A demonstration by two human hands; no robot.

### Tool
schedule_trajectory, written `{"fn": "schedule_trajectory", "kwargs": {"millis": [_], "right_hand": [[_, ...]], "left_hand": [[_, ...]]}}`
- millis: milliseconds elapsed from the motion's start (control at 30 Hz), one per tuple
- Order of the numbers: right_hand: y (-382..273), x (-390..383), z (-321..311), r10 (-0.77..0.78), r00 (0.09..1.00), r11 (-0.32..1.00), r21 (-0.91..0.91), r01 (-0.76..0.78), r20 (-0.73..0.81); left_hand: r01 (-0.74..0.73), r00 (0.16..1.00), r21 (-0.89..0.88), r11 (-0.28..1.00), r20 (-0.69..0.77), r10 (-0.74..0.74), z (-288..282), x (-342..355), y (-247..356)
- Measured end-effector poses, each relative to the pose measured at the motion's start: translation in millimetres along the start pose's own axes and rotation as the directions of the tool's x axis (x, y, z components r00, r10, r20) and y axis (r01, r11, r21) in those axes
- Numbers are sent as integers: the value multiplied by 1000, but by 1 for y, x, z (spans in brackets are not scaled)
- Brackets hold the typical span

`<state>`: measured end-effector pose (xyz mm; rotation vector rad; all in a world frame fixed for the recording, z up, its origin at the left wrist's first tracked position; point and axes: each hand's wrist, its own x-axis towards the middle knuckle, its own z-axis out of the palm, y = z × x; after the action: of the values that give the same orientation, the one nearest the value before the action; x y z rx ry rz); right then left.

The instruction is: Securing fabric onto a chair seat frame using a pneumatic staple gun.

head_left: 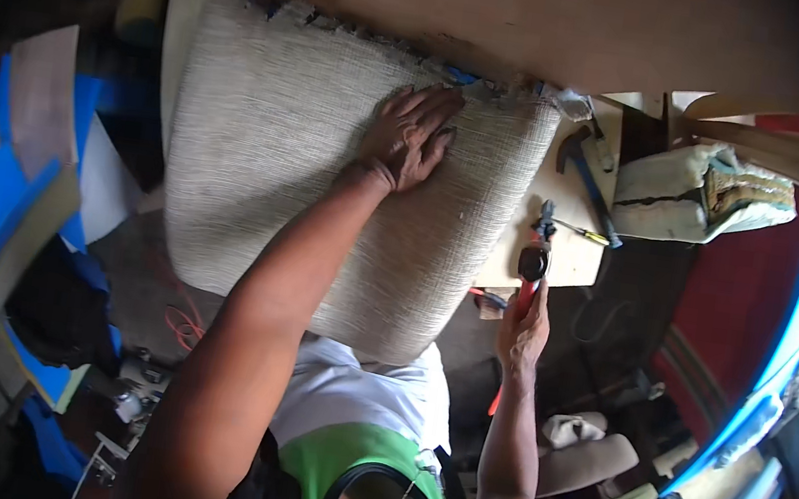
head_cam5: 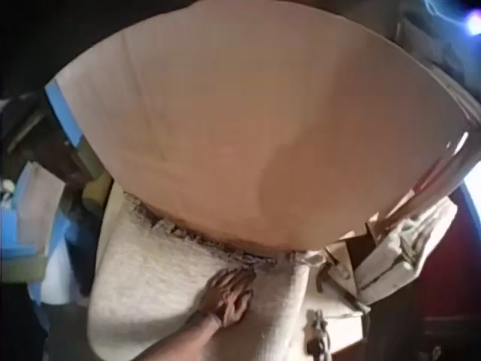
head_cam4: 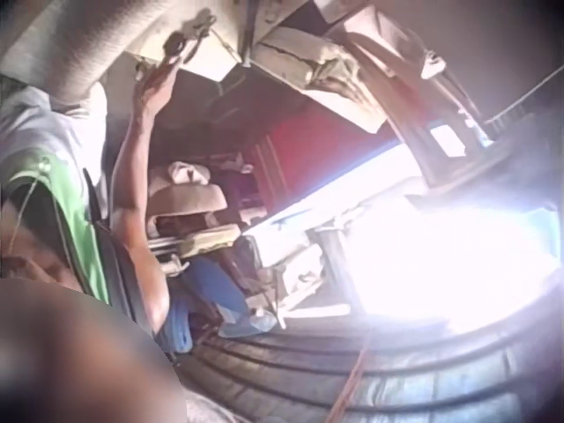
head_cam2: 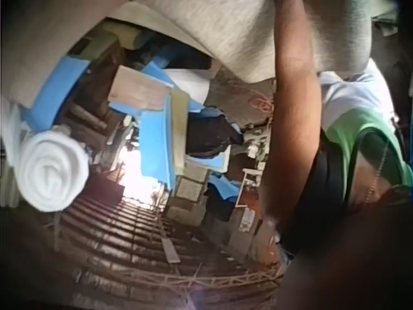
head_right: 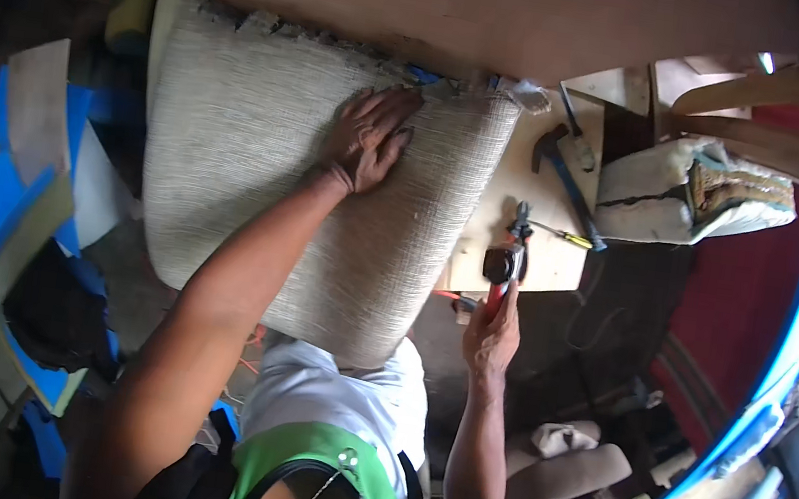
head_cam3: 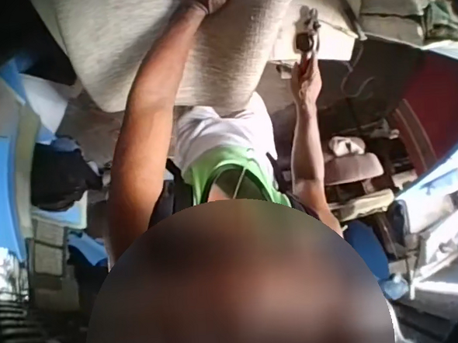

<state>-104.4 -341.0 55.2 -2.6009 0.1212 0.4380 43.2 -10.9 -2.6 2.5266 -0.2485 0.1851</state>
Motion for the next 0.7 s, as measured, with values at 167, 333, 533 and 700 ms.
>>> {"fn": "schedule_trajectory", "kwargs": {"millis": [167, 333, 533, 700], "right_hand": [[14, 21, 46, -143, 981, 986, -104, 130, -132], [19, 32, 69, -135, 990, 977, -173, 126, -42], [-3, 40, 52, -146, 933, 989, -19, 148, -330], [-104, 34, -8, -372, 836, 874, 153, 462, -404]], "left_hand": [[-37, 998, 1, 999, 44, 37, -8, 7, 8], [-83, 997, 15, 996, 9, 82, -36, 3, -15], [67, 995, 204, 977, -87, -50, -95, 37, -78], [296, 885, 226, 928, 301, -355, -111, 65, -82]]}}
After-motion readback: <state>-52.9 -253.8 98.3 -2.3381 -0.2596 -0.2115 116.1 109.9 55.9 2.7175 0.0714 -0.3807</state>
